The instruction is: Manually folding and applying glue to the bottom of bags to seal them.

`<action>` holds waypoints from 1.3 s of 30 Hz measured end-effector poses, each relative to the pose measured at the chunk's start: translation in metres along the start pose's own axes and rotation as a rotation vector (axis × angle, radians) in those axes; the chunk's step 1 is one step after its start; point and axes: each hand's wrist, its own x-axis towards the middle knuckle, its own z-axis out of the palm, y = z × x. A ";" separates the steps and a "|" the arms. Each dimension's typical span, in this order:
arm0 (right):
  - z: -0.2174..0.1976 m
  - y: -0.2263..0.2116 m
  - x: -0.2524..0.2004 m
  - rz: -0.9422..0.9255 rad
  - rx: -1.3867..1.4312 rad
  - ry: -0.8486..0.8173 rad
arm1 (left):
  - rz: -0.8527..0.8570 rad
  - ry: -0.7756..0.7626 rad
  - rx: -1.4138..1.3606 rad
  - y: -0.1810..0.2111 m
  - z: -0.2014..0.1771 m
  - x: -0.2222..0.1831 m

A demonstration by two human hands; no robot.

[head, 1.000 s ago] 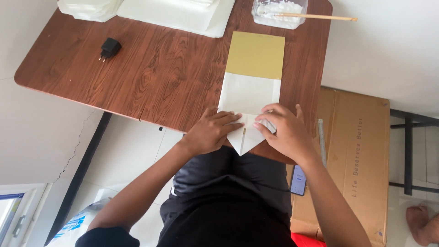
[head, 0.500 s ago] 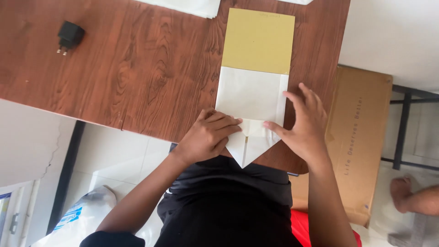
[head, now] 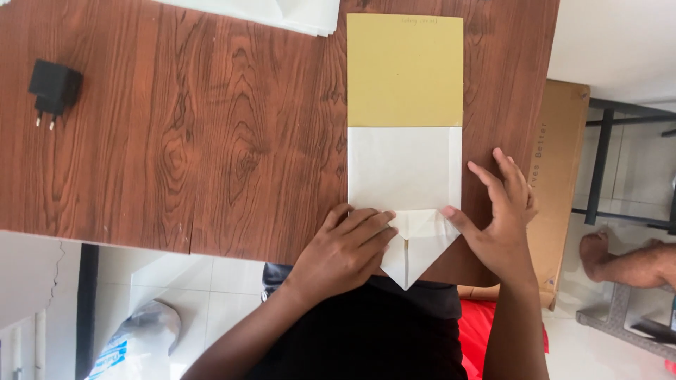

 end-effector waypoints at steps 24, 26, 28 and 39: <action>-0.062 0.028 0.249 0.384 1.092 0.098 | -0.041 0.166 -0.019 0.003 -0.014 0.014; -0.056 0.031 0.256 0.378 1.197 0.098 | -0.048 0.141 0.022 0.004 -0.012 0.014; -0.050 0.030 0.260 0.136 1.112 0.253 | -0.088 0.148 0.010 0.005 -0.013 0.017; -0.066 0.003 0.245 -0.767 0.425 0.612 | -0.097 0.078 0.036 0.010 -0.010 0.018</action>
